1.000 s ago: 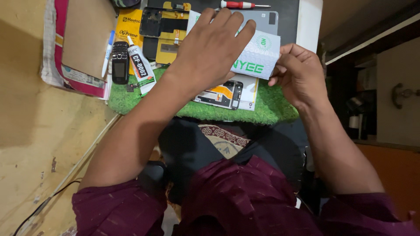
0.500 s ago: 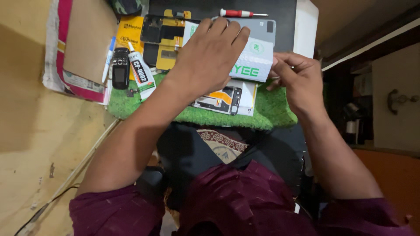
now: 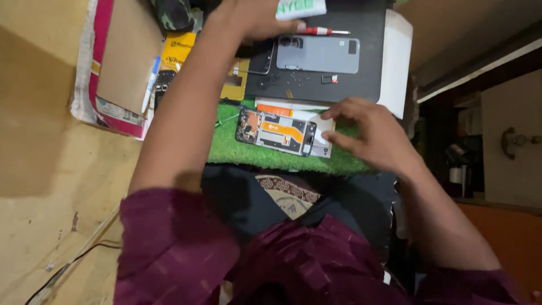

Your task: The person holds a disassembled phone frame and rotates it while working on it, then picks up a tube of adhesive, opens it, and squeezes adhesive along the edges of the phone frame, steadying the frame with the other hand. The person continues applying adhesive around the frame perimeter until the clip ends.

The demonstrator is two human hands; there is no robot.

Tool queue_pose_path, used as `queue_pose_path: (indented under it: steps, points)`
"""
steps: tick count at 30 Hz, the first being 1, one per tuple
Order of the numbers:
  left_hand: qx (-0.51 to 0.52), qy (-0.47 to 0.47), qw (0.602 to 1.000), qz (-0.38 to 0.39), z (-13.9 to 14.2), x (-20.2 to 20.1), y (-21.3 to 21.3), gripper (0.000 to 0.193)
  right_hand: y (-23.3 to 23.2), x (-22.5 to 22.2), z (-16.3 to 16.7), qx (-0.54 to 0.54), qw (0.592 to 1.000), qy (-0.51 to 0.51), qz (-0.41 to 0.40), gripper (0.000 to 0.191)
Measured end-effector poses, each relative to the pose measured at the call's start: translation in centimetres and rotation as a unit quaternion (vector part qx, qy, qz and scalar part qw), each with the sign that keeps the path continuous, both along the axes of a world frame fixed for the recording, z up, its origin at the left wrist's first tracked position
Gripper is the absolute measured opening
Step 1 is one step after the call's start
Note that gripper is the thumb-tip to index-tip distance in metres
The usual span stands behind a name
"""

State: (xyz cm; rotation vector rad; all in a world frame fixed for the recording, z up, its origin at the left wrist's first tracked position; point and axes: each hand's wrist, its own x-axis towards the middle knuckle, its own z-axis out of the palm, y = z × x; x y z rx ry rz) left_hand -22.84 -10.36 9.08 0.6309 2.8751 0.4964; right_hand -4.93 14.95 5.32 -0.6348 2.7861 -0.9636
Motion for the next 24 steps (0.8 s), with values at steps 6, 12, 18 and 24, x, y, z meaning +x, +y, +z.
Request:
queue_pose_path:
  steps: [6,12,18,24]
  points:
    - [0.014,-0.060,0.998,0.030,0.4,-0.9,0.9,0.082,-3.3,0.1,-1.2,0.043,0.976,0.162,0.139,0.066]
    - [0.029,-0.056,0.998,0.019,-0.5,-1.4,1.0,0.086,-4.9,-0.4,-3.2,0.078,0.974,0.164,0.132,0.071]
    - [0.011,-0.022,1.000,0.009,-1.5,-1.8,0.4,0.086,-4.4,-0.7,-3.7,0.032,0.984,0.129,0.121,0.068]
    - [0.133,-0.084,0.984,0.087,-1.9,-0.3,-1.2,0.059,-1.7,-1.8,-3.7,-0.048,0.993,0.052,0.093,0.062]
